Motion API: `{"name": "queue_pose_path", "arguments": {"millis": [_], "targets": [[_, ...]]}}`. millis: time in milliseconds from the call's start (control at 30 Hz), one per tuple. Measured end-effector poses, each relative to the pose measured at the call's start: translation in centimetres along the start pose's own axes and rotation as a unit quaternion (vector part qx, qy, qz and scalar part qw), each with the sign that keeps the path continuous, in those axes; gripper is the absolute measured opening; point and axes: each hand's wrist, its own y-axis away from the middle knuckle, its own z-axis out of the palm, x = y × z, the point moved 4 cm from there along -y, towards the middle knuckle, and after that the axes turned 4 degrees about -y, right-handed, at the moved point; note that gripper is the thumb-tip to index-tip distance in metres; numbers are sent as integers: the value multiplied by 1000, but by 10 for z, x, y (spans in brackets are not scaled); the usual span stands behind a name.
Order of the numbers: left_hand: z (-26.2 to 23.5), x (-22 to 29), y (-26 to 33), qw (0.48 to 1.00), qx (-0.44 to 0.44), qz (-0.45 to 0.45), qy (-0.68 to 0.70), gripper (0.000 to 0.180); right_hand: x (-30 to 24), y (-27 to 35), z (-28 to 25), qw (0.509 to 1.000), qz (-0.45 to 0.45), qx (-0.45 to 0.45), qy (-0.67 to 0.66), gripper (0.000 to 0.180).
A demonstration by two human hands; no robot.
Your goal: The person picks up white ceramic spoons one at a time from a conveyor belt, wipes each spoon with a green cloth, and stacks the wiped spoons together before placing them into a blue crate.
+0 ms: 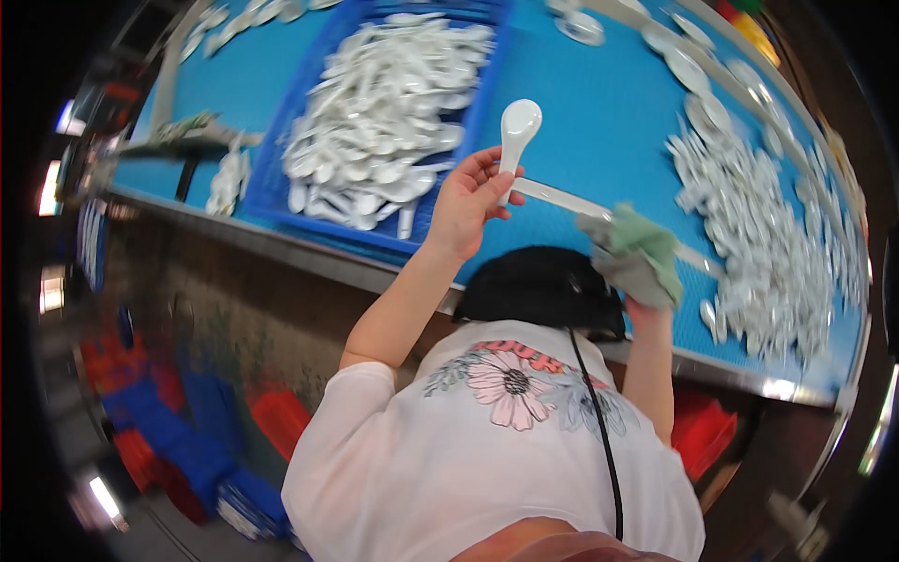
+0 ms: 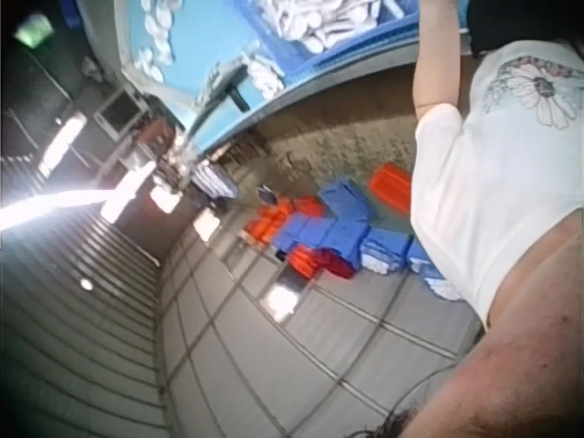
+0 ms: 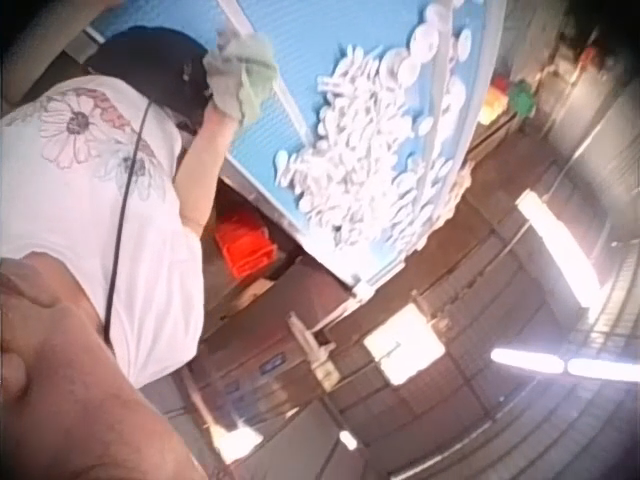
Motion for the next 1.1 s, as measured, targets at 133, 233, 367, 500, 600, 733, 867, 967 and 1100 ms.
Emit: {"name": "queue_pose_path", "arguments": {"millis": [133, 233, 367, 500, 600, 733, 867, 967, 1100], "targets": [[76, -34, 18, 993, -88, -56, -54, 34, 34, -10, -25, 993, -66, 45, -90, 32], [105, -58, 34, 988, -115, -51, -90, 33, 5, 10, -2, 960, -126, 142, 203, 30], [127, -75, 43, 983, -127, -19, -133, 31, 18, 25, -37, 990, -45, 128, -47, 28], [142, -87, 42, 972, -166, -124, -113, 33, 14, 45, -62, 971, -14, 107, -215, 28], [154, -92, 44, 968, -179, -165, -65, 35, 11, 51, -74, 978, -50, 99, -174, 29], [168, -100, 45, 967, -183, -173, -47, 37, -2, 62, -77, 966, -31, 162, -201, 27], [181, -106, 45, 967, -176, -172, -73, 33, -7, 65, -88, 983, 1, 182, -24, 23], [186, -109, 44, 961, -194, -84, -179, 26, -7, 57, -91, 893, -105, 198, 390, 24], [188, -112, 41, 937, -215, -81, -264, 22, 7, 57, -94, 950, -121, 285, -38, 22]]}}
